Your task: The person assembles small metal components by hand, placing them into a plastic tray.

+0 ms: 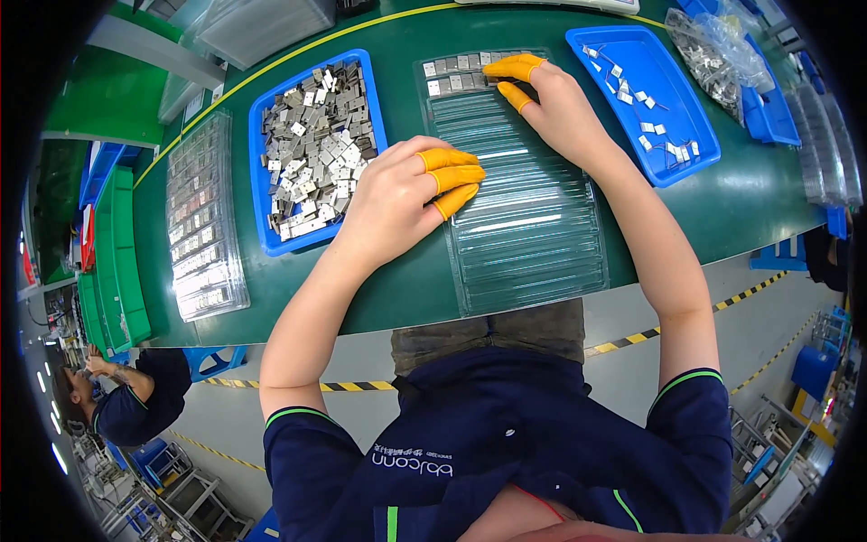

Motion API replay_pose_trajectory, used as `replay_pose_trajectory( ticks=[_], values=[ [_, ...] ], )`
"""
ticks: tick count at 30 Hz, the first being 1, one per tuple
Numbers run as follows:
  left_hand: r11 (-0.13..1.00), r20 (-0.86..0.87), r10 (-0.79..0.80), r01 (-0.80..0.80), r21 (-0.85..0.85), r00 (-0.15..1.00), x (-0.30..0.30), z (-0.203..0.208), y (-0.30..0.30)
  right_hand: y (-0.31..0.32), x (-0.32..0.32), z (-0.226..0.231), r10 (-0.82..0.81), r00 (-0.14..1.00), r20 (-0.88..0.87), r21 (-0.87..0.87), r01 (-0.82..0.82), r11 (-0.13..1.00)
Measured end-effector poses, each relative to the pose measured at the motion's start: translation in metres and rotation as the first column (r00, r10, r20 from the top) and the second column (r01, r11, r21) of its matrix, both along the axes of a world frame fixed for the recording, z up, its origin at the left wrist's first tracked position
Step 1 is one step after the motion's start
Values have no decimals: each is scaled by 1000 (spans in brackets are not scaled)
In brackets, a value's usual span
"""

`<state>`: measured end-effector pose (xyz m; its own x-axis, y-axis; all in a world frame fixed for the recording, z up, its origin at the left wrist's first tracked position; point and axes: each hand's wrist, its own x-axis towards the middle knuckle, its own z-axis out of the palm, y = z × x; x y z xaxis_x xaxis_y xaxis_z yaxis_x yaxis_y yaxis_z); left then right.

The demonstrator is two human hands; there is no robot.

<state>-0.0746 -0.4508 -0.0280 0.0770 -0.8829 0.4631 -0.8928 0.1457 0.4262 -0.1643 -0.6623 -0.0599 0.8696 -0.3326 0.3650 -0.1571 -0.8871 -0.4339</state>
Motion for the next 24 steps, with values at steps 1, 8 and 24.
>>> replay_pose_trajectory(
  ticks=[1,8,24],
  values=[
    [1000,-4,8,-8,-9,1000,0,1,0,0,0,1,24,999,25,56,-25,998],
    [979,16,147,-143,-145,989,5,1,2,5,0,7,60,995,78,157,-72,985],
    [668,-331,743,-623,407,582,64,23,26,-76,-34,28,-418,908,-12,-5,418,908]
  ],
)
